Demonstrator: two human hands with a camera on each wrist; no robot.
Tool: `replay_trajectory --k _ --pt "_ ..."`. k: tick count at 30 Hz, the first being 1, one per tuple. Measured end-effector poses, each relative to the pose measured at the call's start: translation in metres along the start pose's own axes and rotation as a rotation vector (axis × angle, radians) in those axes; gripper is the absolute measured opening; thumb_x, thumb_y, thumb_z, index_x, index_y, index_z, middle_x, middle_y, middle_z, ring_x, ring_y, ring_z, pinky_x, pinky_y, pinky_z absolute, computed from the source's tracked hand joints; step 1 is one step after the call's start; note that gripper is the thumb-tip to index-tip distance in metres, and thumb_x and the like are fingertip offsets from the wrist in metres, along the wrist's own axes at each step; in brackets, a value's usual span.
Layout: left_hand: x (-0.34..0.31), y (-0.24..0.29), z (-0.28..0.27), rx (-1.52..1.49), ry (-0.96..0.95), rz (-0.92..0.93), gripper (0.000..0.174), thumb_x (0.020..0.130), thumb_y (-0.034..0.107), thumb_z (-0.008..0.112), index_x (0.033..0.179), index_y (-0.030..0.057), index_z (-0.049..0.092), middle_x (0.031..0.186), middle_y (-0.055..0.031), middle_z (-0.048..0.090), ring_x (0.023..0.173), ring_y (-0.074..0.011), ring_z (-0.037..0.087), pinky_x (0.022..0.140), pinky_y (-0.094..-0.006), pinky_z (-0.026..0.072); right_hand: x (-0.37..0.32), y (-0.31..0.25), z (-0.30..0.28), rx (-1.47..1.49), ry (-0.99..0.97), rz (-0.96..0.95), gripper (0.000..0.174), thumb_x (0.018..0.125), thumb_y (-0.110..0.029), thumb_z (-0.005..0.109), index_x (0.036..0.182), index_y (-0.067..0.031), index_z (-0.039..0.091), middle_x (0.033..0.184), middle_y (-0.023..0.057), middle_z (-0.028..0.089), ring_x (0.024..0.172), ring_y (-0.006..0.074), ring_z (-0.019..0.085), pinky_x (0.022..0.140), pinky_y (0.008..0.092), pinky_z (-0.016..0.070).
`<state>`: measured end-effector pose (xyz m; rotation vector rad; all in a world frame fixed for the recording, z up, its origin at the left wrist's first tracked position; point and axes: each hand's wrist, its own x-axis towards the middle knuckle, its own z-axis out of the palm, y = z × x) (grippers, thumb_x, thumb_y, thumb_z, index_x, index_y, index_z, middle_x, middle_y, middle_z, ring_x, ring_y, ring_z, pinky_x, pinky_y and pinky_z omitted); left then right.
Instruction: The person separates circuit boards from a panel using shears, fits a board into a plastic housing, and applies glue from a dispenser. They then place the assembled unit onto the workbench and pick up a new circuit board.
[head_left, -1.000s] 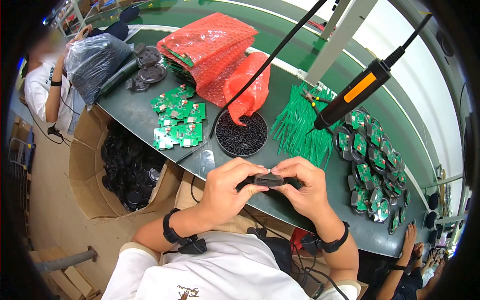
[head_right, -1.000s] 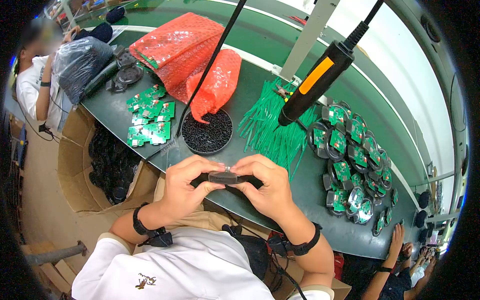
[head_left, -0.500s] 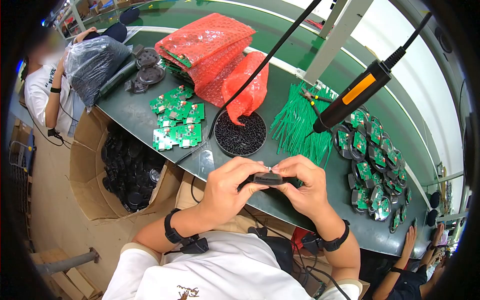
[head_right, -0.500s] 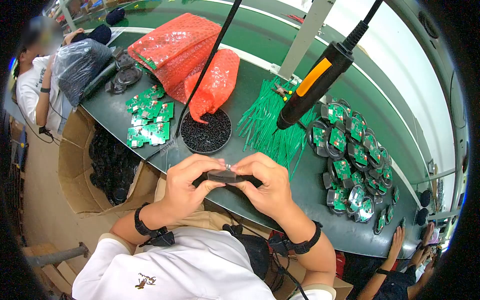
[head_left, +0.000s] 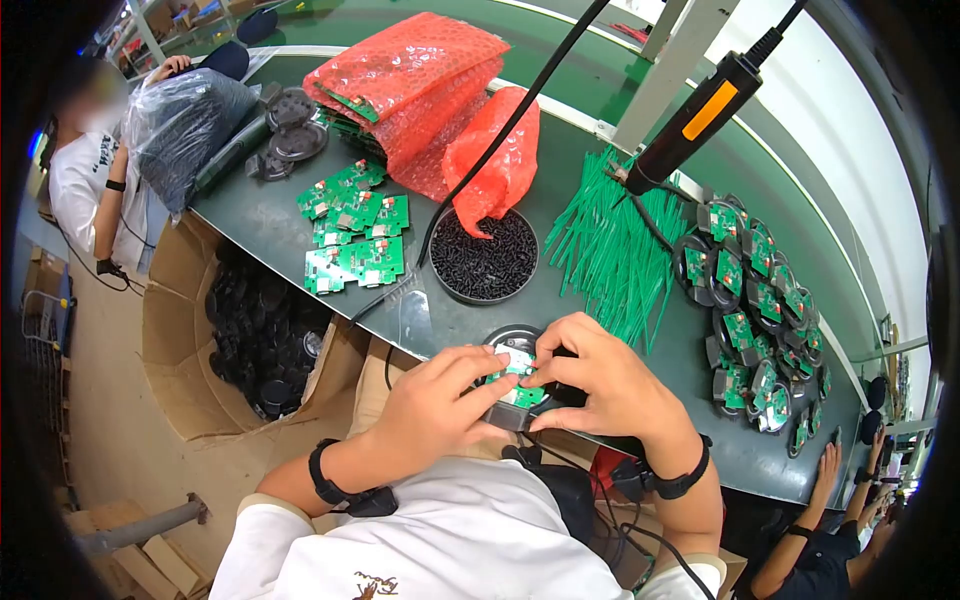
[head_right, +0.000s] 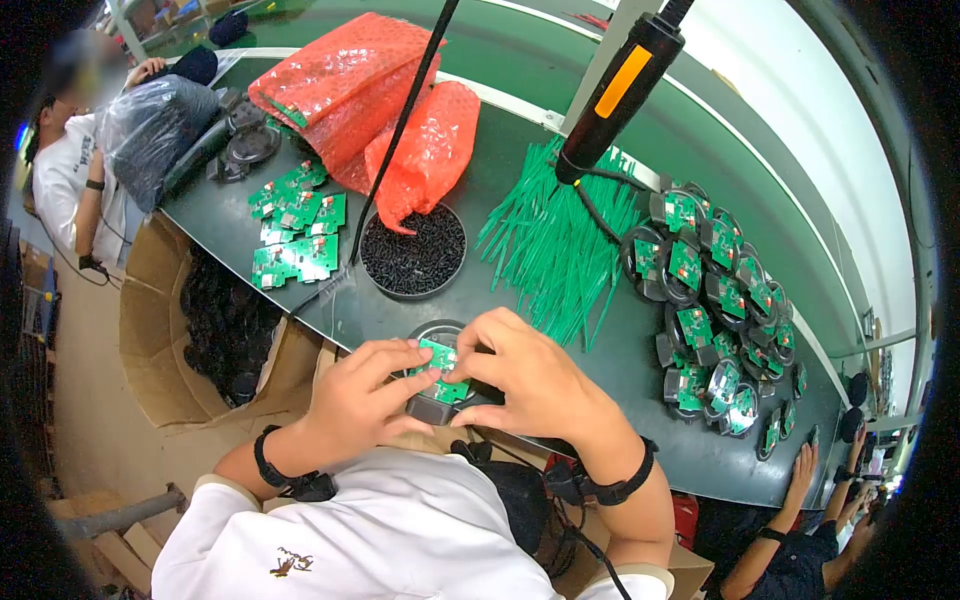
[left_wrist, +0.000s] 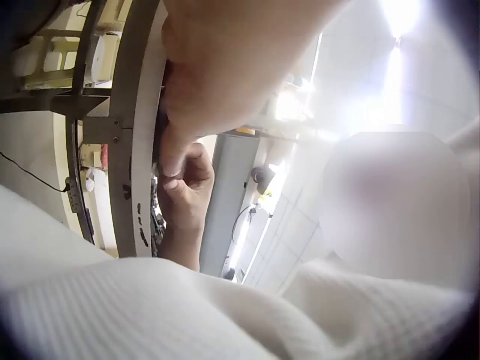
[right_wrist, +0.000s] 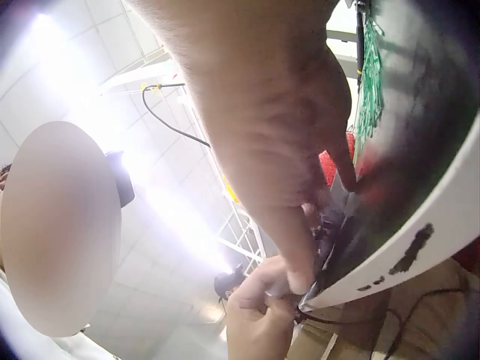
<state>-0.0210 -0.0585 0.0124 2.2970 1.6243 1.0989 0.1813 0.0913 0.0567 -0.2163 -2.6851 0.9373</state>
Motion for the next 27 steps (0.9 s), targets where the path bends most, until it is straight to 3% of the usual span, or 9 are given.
replay_trajectory --k 1,6,13,19,27 --pt "-0.001 0.002 -0.002 0.003 -0.028 -0.005 0.063 0.061 0.039 0.086 0.111 0.0039 0.07 0.121 -0.0123 0.065 0.112 -0.033 0.064 0.092 -0.0403 0.0563 -0.001 0.001 0.002 0.002 -0.001 0.001 0.034 0.068 -0.017 0.089 0.094 -0.0061 0.069 0.103 0.0077 0.061 0.099 0.0297 0.061 0.083 0.0393 0.0521" --pt "-0.003 0.003 -0.001 -0.015 -0.01 -0.009 0.058 0.064 0.034 0.087 0.111 0.0039 0.07 0.119 -0.0123 0.064 0.111 -0.032 0.064 0.09 -0.0399 0.0565 -0.002 0.004 0.012 -0.064 0.207 0.241 0.031 0.078 -0.018 0.084 0.104 -0.0061 0.072 0.104 0.0115 0.062 0.095 0.031 0.061 0.082 0.04 0.052" --pt "0.004 0.009 0.004 -0.086 0.043 -0.084 0.053 0.067 0.031 0.088 0.11 0.0055 0.071 0.118 -0.0126 0.062 0.105 -0.0305 0.064 0.083 -0.0384 0.0566 -0.002 -0.001 0.012 0.065 0.228 0.377 0.023 0.08 -0.011 0.082 0.101 -0.0067 0.074 0.107 0.0108 0.062 0.091 0.0269 0.064 0.077 0.0361 0.0529" --pt "-0.001 0.007 0.016 -0.054 0.066 -0.07 0.053 0.067 0.031 0.089 0.112 0.0074 0.072 0.119 -0.0146 0.061 0.101 -0.0303 0.065 0.081 -0.0381 0.0564 -0.005 0.003 0.012 0.148 0.238 0.378 0.025 0.078 -0.005 0.083 0.102 -0.0081 0.075 0.11 0.009 0.061 0.086 0.0205 0.064 0.072 0.0325 0.0523" --pt "0.002 0.008 0.011 -0.019 0.03 -0.034 0.054 0.065 0.028 0.087 0.111 0.0032 0.071 0.117 -0.0157 0.062 0.107 -0.0325 0.064 0.084 -0.0386 0.0565 -0.005 0.004 0.014 0.149 0.263 0.362 0.024 0.076 -0.006 0.085 0.098 -0.0068 0.077 0.106 0.0087 0.061 0.087 0.0215 0.064 0.074 0.0331 0.052"
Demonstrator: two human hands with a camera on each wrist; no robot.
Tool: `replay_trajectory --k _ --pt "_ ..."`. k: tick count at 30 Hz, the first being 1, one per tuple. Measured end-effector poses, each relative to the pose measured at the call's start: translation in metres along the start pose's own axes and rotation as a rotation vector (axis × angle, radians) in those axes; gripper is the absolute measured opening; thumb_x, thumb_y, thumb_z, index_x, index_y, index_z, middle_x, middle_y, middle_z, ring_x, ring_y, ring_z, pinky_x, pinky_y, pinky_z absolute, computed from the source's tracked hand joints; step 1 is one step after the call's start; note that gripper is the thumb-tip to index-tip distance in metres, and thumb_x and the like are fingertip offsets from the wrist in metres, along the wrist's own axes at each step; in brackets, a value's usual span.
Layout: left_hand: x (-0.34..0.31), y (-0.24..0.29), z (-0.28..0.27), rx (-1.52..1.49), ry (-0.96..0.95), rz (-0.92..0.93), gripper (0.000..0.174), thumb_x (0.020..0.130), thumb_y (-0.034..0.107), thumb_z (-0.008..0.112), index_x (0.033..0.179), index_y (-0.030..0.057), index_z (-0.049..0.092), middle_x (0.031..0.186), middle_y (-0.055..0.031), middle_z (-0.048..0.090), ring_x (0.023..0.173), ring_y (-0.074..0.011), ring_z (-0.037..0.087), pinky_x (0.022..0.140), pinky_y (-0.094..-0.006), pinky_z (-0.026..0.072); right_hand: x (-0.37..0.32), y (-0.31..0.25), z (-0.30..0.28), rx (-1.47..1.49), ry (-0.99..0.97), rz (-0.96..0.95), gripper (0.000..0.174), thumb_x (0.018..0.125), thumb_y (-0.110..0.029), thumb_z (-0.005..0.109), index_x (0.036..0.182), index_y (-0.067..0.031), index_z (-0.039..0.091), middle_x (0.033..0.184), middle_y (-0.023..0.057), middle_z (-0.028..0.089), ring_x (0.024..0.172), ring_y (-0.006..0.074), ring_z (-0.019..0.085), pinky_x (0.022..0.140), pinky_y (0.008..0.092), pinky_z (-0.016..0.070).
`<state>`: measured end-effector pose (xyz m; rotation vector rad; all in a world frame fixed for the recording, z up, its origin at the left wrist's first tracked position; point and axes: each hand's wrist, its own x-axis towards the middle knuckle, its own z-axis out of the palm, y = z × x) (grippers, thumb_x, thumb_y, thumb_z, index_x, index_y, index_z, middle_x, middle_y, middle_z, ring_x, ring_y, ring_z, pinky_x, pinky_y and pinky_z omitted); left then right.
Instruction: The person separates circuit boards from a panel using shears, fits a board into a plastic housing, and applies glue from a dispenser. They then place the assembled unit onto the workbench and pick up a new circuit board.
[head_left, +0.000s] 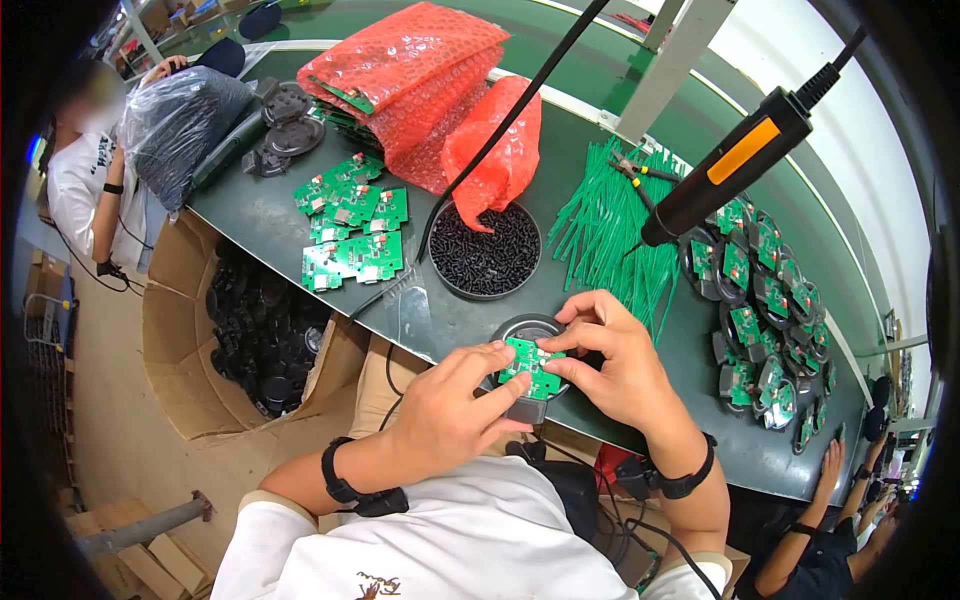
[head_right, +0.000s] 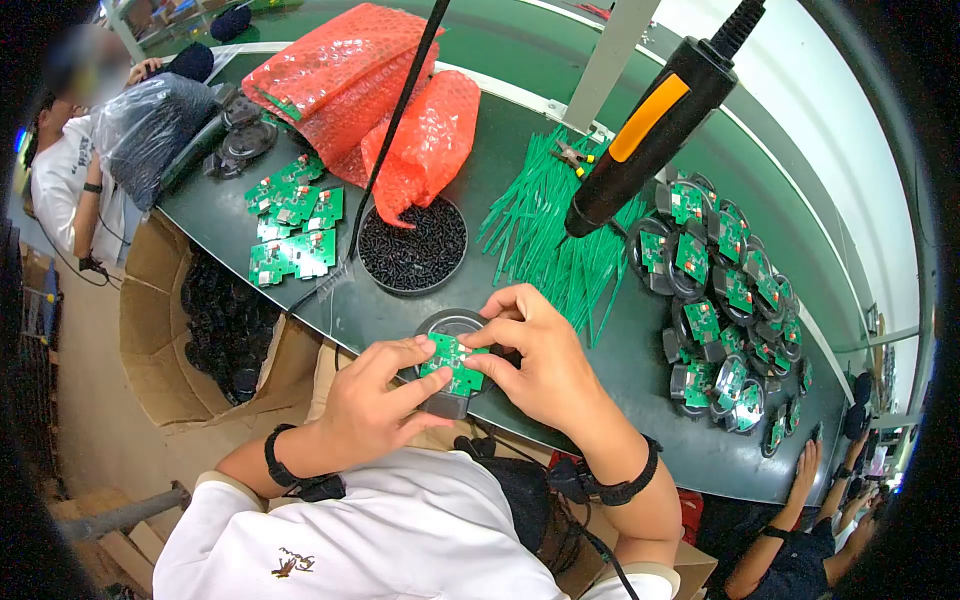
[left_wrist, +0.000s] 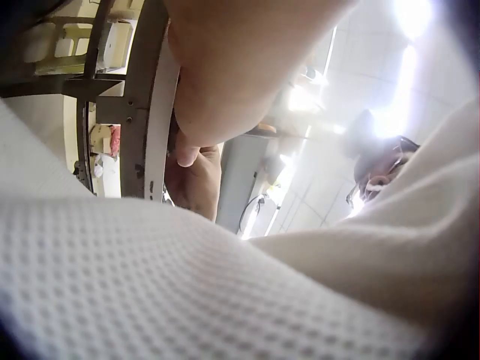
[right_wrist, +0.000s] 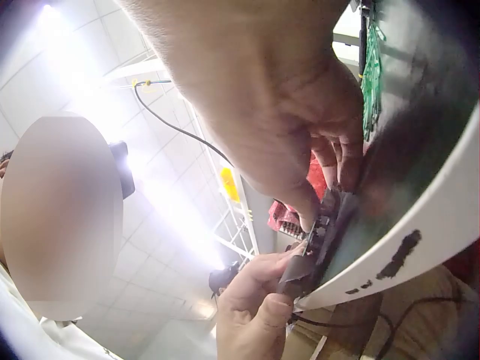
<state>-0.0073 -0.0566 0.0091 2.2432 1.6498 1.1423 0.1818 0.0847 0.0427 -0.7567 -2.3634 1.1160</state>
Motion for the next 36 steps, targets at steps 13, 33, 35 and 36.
replay_trajectory --k 13,33,35,36 --pt "0.005 0.003 -0.007 -0.049 -0.045 -0.036 0.056 0.063 0.029 0.089 0.11 0.0031 0.072 0.112 -0.0156 0.063 0.109 -0.0339 0.064 0.09 -0.0403 0.0558 0.003 -0.01 -0.008 -0.075 -0.03 -0.002 0.019 0.078 -0.009 0.083 0.096 -0.0071 0.076 0.098 0.0086 0.066 0.089 0.0233 0.065 0.071 0.0328 0.0525" --pt "0.064 -0.048 -0.02 0.122 0.162 -0.139 0.015 0.079 0.012 0.077 0.091 0.0085 0.069 0.09 -0.0087 0.064 0.086 -0.0304 0.066 0.073 -0.043 0.0531 0.041 0.008 -0.087 0.215 0.742 0.033 0.026 0.095 -0.007 0.071 0.118 -0.0009 0.062 0.104 0.0055 0.067 0.089 0.0097 0.063 0.073 0.0235 0.0497" --pt "0.071 -0.054 -0.017 0.223 0.121 -0.142 0.01 0.08 0.012 0.075 0.087 0.0095 0.069 0.088 -0.0081 0.063 0.085 -0.0299 0.066 0.072 -0.0435 0.053 0.062 0.006 -0.086 0.181 0.824 -0.122 0.047 0.094 -0.006 0.071 0.137 0.0019 0.052 0.131 0.0136 0.061 0.115 0.0189 0.062 0.093 0.0313 0.0525" --pt "0.073 -0.055 -0.017 0.27 0.068 -0.169 0.008 0.081 0.013 0.074 0.086 0.0098 0.069 0.087 -0.0083 0.062 0.086 -0.0297 0.067 0.072 -0.0434 0.0533 0.07 0.007 -0.086 0.203 0.798 -0.121 0.055 0.094 -0.005 0.071 0.143 0.0026 0.047 0.139 0.0158 0.056 0.124 0.0223 0.057 0.1 0.0346 0.0499"
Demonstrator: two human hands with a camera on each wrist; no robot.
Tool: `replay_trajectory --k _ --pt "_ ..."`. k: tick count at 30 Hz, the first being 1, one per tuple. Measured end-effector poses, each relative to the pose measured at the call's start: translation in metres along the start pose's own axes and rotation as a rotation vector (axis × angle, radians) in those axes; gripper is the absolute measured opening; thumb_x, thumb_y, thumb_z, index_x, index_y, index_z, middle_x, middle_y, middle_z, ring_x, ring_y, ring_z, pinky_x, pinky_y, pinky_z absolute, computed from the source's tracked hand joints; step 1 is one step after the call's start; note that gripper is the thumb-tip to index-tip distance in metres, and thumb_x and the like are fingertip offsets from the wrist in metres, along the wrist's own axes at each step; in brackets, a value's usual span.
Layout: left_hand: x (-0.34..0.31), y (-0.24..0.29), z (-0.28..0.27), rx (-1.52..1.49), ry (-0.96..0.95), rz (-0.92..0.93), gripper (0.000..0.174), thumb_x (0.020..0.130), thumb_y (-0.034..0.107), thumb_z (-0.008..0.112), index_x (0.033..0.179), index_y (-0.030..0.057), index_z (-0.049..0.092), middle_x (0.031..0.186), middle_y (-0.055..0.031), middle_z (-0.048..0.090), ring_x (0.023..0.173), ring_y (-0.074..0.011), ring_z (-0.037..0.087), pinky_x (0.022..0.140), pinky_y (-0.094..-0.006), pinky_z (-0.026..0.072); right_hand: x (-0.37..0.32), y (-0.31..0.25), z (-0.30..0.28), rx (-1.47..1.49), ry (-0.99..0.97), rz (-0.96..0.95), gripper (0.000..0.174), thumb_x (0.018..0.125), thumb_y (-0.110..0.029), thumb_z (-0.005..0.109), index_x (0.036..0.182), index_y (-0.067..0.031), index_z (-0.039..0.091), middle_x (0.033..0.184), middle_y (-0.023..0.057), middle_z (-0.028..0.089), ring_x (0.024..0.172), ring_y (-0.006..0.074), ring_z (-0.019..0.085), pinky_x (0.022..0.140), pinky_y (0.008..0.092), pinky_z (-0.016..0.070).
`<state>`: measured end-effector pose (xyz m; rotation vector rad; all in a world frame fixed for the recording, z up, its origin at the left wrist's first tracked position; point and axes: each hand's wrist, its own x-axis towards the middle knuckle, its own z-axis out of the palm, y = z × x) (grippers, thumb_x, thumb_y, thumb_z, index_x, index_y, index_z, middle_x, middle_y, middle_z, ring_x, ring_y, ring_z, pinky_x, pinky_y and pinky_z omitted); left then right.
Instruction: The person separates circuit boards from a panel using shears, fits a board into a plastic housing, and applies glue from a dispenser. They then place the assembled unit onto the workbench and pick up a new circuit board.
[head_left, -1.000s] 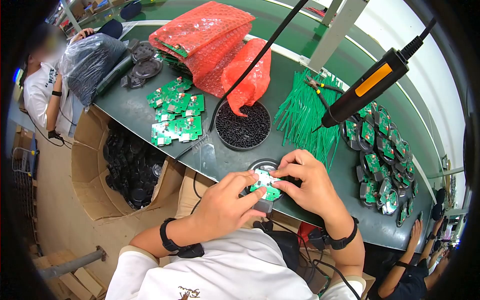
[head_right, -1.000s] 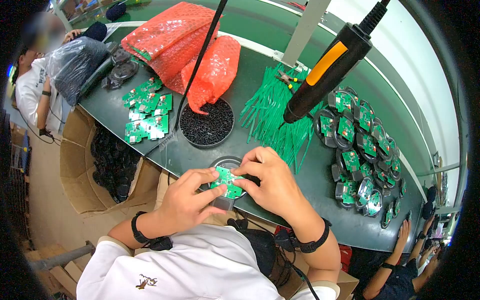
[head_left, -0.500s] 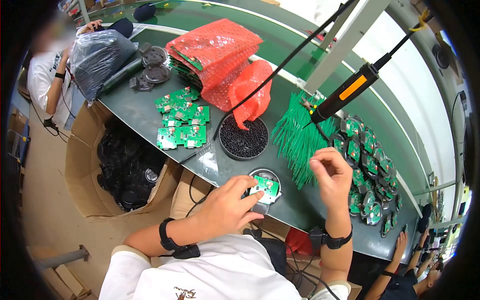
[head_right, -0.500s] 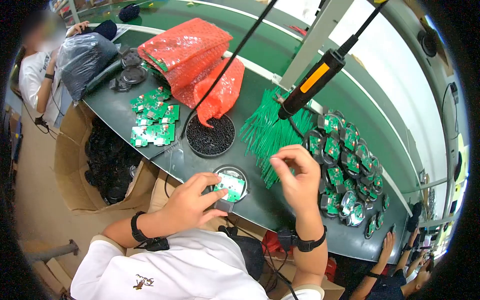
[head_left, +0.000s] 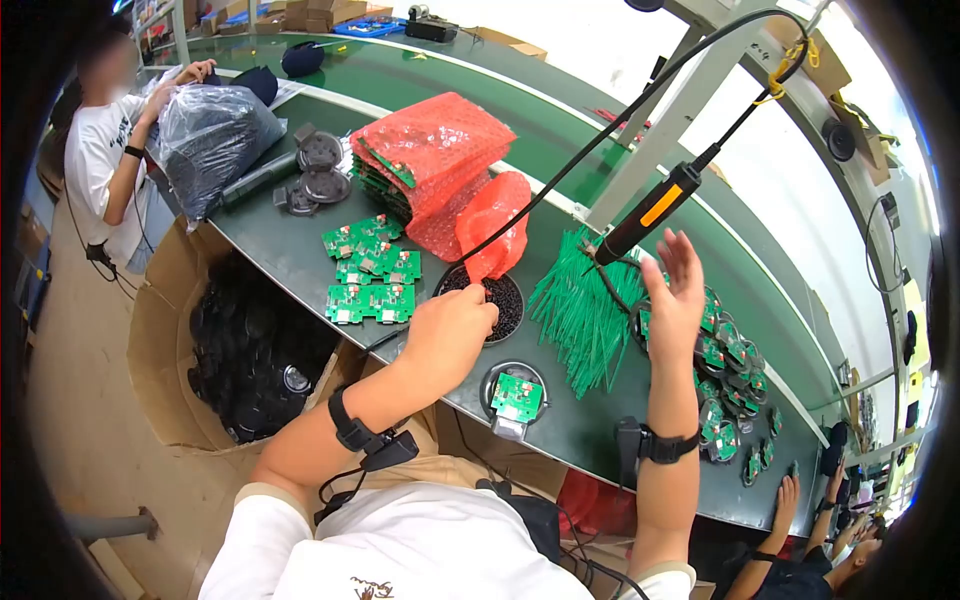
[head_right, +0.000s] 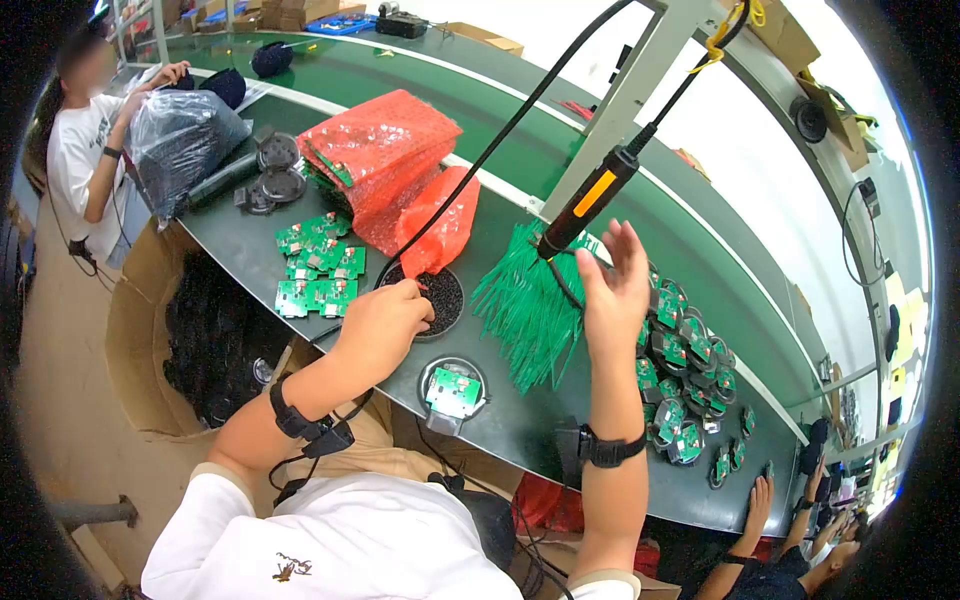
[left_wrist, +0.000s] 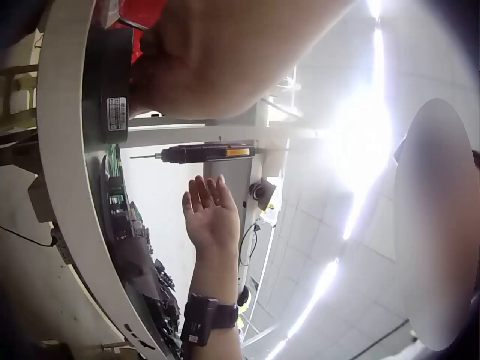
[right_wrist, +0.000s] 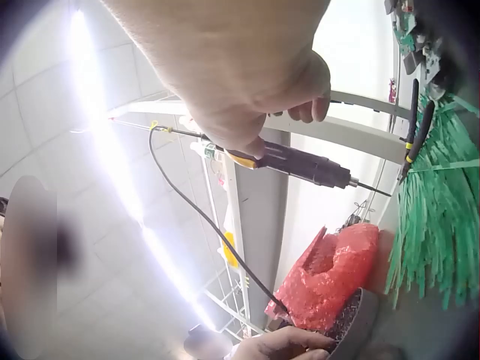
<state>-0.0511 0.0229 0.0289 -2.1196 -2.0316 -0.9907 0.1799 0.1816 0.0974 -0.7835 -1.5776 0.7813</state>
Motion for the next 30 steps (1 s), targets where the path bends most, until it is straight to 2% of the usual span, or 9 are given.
replay_trajectory --k 1,3,5,6,11,15,17,22,30 --pt "0.002 0.0 0.0 0.052 -0.054 -0.019 0.006 0.082 0.015 0.072 0.084 0.0101 0.068 0.086 -0.0084 0.061 0.087 -0.0296 0.067 0.073 -0.0433 0.0536 0.004 0.003 0.005 0.02 -0.024 0.014 0.063 0.094 -0.004 0.071 0.148 0.0033 0.041 0.147 0.018 0.051 0.132 0.0258 0.053 0.107 0.0378 0.0473" --pt "0.002 -0.001 0.003 0.054 -0.056 -0.025 0.008 0.083 0.016 0.072 0.084 0.0096 0.068 0.087 -0.0084 0.061 0.087 -0.0296 0.067 0.073 -0.0434 0.0538 0.009 0.004 0.013 0.084 -0.033 0.001 0.063 0.094 -0.004 0.071 0.149 0.0039 0.039 0.139 0.0159 0.058 0.125 0.0246 0.058 0.104 0.0378 0.0489" --pt "0.001 -0.002 0.005 0.056 -0.054 -0.036 0.009 0.084 0.017 0.071 0.084 0.0091 0.067 0.088 -0.0085 0.062 0.087 -0.0297 0.067 0.073 -0.0434 0.0539 0.012 -0.001 0.018 0.135 -0.12 0.145 0.057 0.095 -0.004 0.07 0.145 0.0039 0.044 0.13 0.0133 0.064 0.118 0.0231 0.062 0.104 0.0377 0.0489" --pt "-0.001 -0.003 0.006 0.042 -0.034 -0.034 0.009 0.083 0.017 0.071 0.084 0.009 0.067 0.088 -0.0084 0.062 0.087 -0.0297 0.067 0.073 -0.0436 0.0539 0.014 0.001 0.02 0.166 -0.156 0.077 0.048 0.094 -0.005 0.071 0.138 0.0039 0.052 0.12 0.0105 0.068 0.11 0.0205 0.066 0.101 0.0368 0.05" --pt "-0.002 -0.002 -0.001 0.003 -0.045 -0.012 0.011 0.083 0.017 0.073 0.084 0.0086 0.066 0.09 -0.0088 0.061 0.088 -0.0299 0.067 0.073 -0.0441 0.0541 0.002 -0.018 0.021 0.084 -0.239 0.095 0.044 0.089 -0.008 0.076 0.128 0.0011 0.058 0.111 0.0072 0.068 0.102 0.0163 0.065 0.094 0.0341 0.0512" --pt "-0.001 -0.004 0.003 0.002 -0.048 -0.009 0.012 0.082 0.017 0.073 0.083 0.0081 0.065 0.089 -0.009 0.061 0.087 -0.0299 0.067 0.073 -0.0444 0.0541 -0.015 -0.042 0.031 0.224 -0.352 0.123 0.051 0.087 -0.011 0.075 0.132 0.0026 0.055 0.101 0.0074 0.066 0.095 0.0186 0.067 0.087 0.0353 0.0542" --pt "0.0 -0.005 0.005 0.009 -0.047 -0.003 0.012 0.082 0.016 0.074 0.083 0.0078 0.065 0.089 -0.009 0.061 0.086 -0.03 0.067 0.073 -0.0445 0.0541 -0.023 -0.049 0.034 0.423 -0.464 0.166 0.049 0.087 -0.009 0.078 0.131 0.0011 0.058 0.099 0.003 0.063 0.092 0.0129 0.062 0.084 0.0307 0.0507" --pt "0.005 0.001 0.004 -0.032 0.016 -0.031 0.013 0.082 0.014 0.073 0.085 0.0064 0.063 0.089 -0.0103 0.06 0.083 -0.0321 0.067 0.07 -0.0456 0.0542 -0.043 -0.049 0.045 0.606 -0.416 0.153 0.036 0.087 -0.007 0.075 0.119 0.0008 0.059 0.09 0.0076 0.064 0.08 0.0173 0.064 0.075 0.0339 0.0532" --pt "0.004 -0.004 0.006 -0.315 0.148 -0.034 0.016 0.08 0.001 0.071 0.089 0.0022 0.058 0.083 -0.0121 0.062 0.07 -0.0283 0.065 0.061 -0.0393 0.0504 -0.053 -0.059 0.04 0.646 -0.386 0.186 0.038 0.09 -0.006 0.071 0.123 0.0026 0.056 0.079 0.0059 0.062 0.07 0.0156 0.062 0.065 0.0308 0.0515"
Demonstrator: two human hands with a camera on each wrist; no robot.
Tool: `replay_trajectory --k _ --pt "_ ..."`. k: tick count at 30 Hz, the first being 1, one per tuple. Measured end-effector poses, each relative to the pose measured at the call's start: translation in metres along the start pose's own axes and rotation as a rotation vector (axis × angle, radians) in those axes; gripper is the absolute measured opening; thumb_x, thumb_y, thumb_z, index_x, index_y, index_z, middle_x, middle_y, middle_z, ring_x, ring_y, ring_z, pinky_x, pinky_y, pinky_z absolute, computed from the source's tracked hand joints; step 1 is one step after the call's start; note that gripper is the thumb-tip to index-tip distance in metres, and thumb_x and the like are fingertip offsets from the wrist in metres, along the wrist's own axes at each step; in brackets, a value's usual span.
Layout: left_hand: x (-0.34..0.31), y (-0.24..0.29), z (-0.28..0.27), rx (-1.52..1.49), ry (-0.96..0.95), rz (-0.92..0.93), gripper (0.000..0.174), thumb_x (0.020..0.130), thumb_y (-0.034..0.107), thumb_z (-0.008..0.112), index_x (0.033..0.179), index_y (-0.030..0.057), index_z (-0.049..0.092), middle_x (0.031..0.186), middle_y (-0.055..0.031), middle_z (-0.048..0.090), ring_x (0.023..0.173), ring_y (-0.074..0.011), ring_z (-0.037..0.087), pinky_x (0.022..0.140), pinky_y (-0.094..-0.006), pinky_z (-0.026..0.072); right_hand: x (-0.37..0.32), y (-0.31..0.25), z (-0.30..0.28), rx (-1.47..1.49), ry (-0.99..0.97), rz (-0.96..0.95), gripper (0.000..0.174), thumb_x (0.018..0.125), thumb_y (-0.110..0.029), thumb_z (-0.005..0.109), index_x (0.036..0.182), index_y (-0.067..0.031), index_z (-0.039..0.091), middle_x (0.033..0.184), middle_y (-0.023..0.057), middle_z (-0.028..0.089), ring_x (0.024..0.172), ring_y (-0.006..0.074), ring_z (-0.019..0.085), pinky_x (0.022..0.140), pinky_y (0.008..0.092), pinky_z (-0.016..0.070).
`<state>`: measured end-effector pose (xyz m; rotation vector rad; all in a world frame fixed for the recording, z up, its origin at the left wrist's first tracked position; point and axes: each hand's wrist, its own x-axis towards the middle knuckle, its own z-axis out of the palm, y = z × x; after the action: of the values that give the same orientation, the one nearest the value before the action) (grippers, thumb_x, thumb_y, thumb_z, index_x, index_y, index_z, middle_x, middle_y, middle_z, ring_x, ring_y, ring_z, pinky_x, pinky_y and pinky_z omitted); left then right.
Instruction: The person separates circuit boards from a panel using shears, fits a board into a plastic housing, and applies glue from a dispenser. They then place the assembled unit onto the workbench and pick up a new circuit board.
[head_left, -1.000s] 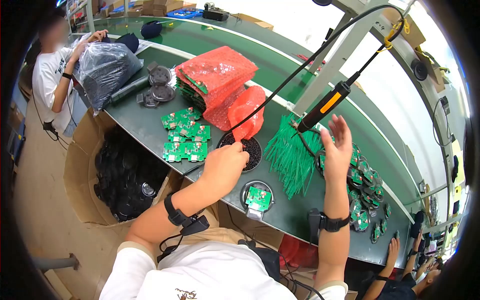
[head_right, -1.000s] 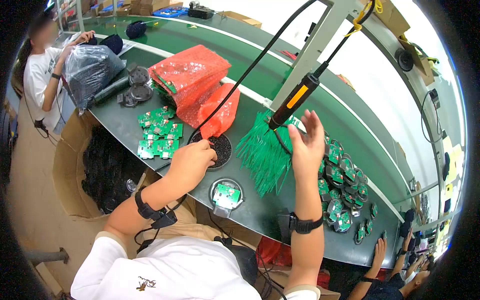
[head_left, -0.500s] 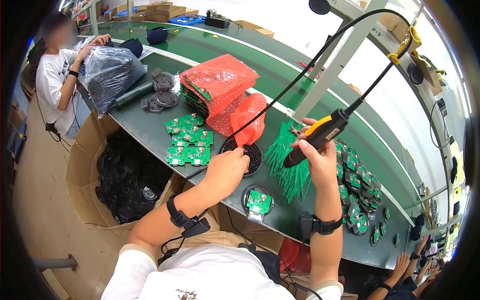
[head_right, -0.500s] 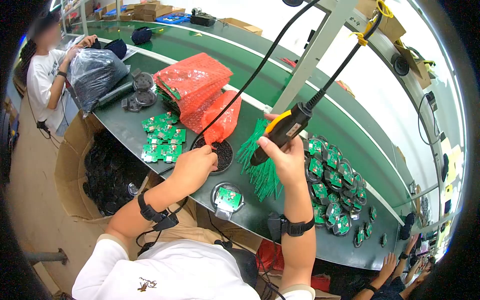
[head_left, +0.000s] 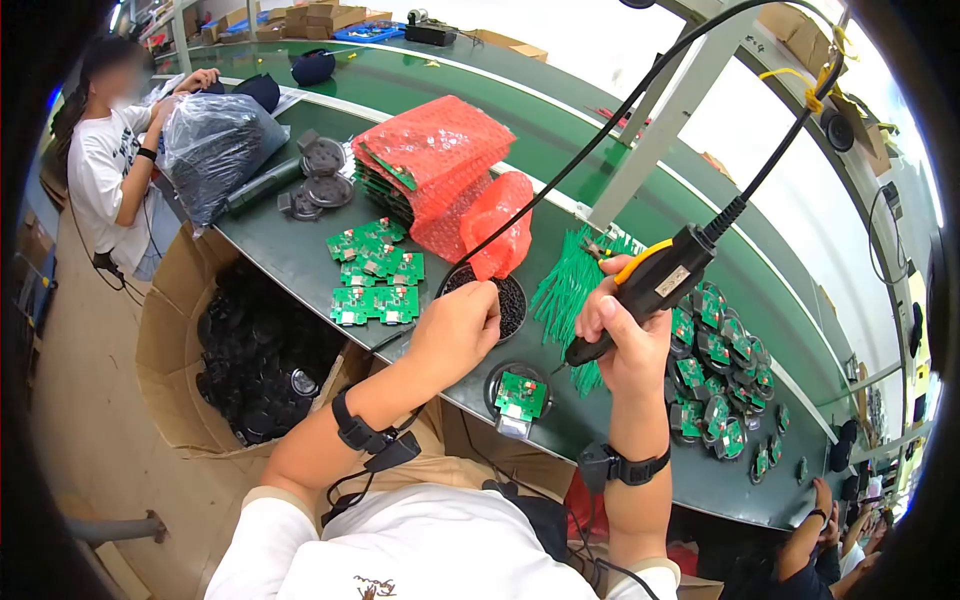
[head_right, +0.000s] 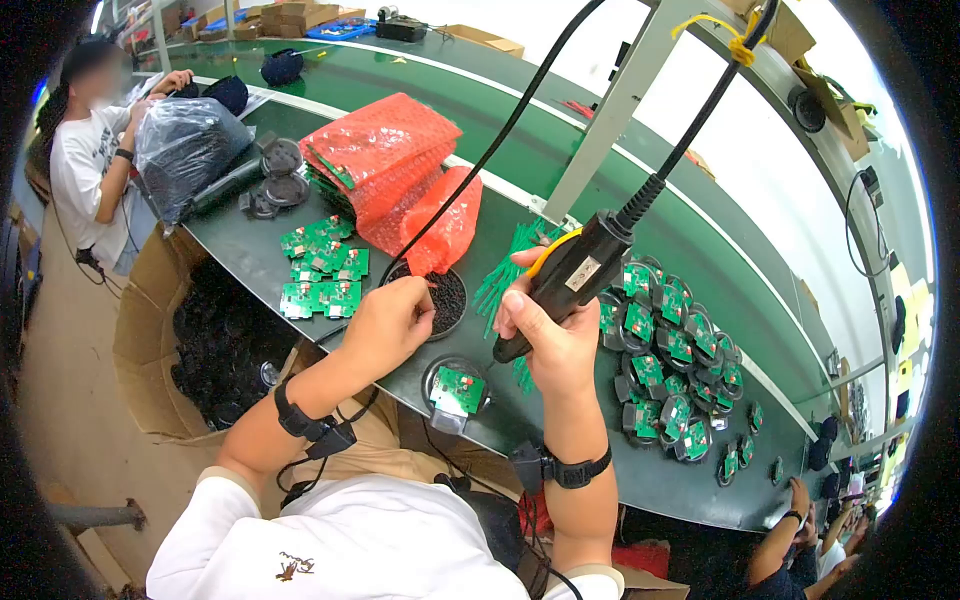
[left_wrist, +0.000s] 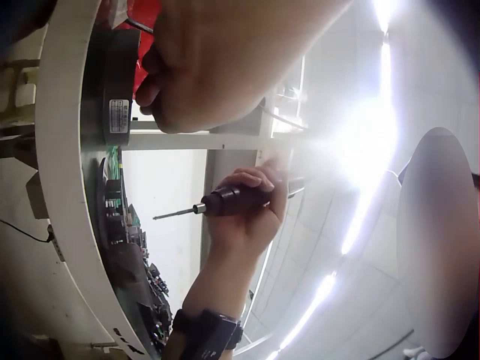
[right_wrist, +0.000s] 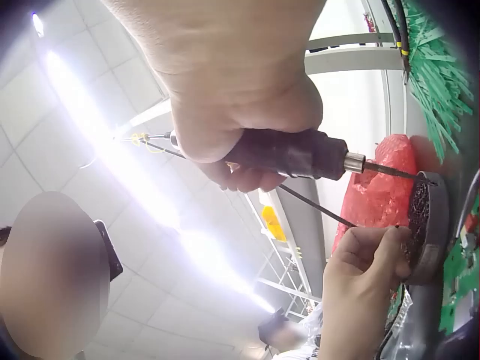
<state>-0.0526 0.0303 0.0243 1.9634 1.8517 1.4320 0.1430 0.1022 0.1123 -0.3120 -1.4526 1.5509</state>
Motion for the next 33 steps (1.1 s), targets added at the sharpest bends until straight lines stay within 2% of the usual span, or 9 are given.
replay_trajectory --k 2,4,5,8,12,15,17,20,33 --pt "0.001 0.002 -0.003 -0.153 0.026 -0.023 0.017 0.079 -0.004 0.072 0.092 0.001 0.063 0.082 -0.0095 0.062 0.062 -0.0197 0.061 0.058 -0.0318 0.0481 -0.002 0.001 -0.002 0.014 -0.027 -0.005 0.039 0.091 -0.009 0.071 0.125 0.0033 0.055 0.077 0.005 0.06 0.068 0.0146 0.061 0.063 0.0298 0.0505" --pt "-0.003 0.005 -0.008 -0.196 0.026 -0.016 0.016 0.079 -0.005 0.072 0.093 0.001 0.065 0.083 -0.0091 0.063 0.062 -0.0187 0.06 0.058 -0.031 0.048 -0.002 0.002 -0.002 0.065 -0.091 -0.04 0.046 0.097 -0.025 0.07 0.128 0.0041 0.053 0.077 0.0054 0.059 0.068 0.0144 0.059 0.064 0.0304 0.0495" --pt "-0.005 0.008 -0.011 -0.237 0.032 -0.006 0.016 0.079 -0.005 0.072 0.093 0.001 0.068 0.084 -0.0088 0.063 0.062 -0.0177 0.06 0.058 -0.0302 0.048 -0.002 0.002 -0.001 0.068 -0.085 -0.038 0.046 0.097 -0.025 0.07 0.128 0.0041 0.053 0.077 0.0054 0.059 0.068 0.0144 0.059 0.064 0.0304 0.0495" --pt "-0.022 0.019 -0.016 -0.349 -0.071 -0.121 0.015 0.081 -0.004 0.074 0.095 0.0016 0.073 0.087 -0.0065 0.065 0.065 -0.0123 0.06 0.059 -0.0275 0.0474 -0.003 -0.003 0.004 0.137 -0.133 0.004 0.07 0.098 -0.059 0.057 0.129 0.0037 0.05 0.081 0.0073 0.059 0.071 0.0164 0.059 0.067 0.0319 0.0491" --pt "-0.04 0.024 -0.011 -0.477 -0.183 -0.242 0.013 0.083 -0.001 0.076 0.095 0.0022 0.074 0.088 -0.0039 0.066 0.067 -0.0082 0.06 0.059 -0.0245 0.0471 -0.006 -0.006 0.019 -0.017 -0.029 -0.044 0.074 0.098 -0.065 0.053 0.125 0.0037 0.051 0.079 0.0076 0.058 0.069 0.0161 0.058 0.065 0.0314 0.0482" --pt "-0.047 0.022 -0.004 -0.505 -0.194 -0.253 0.012 0.083 -0.001 0.077 0.095 0.0021 0.075 0.086 -0.0045 0.067 0.067 -0.0089 0.06 0.059 -0.0239 0.047 -0.005 -0.006 0.011 0.234 -0.205 -0.009 0.082 0.097 -0.073 0.045 0.123 0.0045 0.051 0.077 0.0082 0.058 0.066 0.0163 0.056 0.063 0.031 0.0473" --pt "-0.05 0.02 -0.001 -0.514 -0.164 -0.185 0.014 0.082 0.0 0.077 0.096 0.0026 0.075 0.086 -0.0057 0.069 0.067 -0.0097 0.061 0.059 -0.0244 0.047 -0.005 -0.011 0.016 0.2 -0.207 0.012 0.091 0.095 -0.081 0.03 0.126 0.0021 0.049 0.072 0.0059 0.054 0.061 0.0158 0.052 0.061 0.0323 0.0436" --pt "-0.046 0.027 -0.005 -0.511 -0.189 -0.224 0.015 0.082 0.0 0.077 0.097 0.0028 0.075 0.086 -0.0071 0.071 0.068 -0.0114 0.063 0.06 -0.0257 0.0488 -0.005 -0.003 0.022 0.256 -0.135 -0.021 0.096 0.094 -0.082 0.03 0.126 0.0069 0.05 0.075 0.0095 0.057 0.064 0.017 0.055 0.061 0.0299 0.0453" --pt "-0.047 0.023 0.0 -0.468 -0.228 -0.176 0.017 0.079 0.002 0.079 0.095 0.0027 0.075 0.082 -0.009 0.072 0.066 -0.0161 0.064 0.061 -0.0298 0.0505 -0.007 0.007 0.03 0.307 -0.11 -0.051 0.1 0.091 -0.085 0.033 0.127 0.0071 0.048 0.075 0.0098 0.055 0.064 0.0183 0.054 0.061 0.0306 0.0448"
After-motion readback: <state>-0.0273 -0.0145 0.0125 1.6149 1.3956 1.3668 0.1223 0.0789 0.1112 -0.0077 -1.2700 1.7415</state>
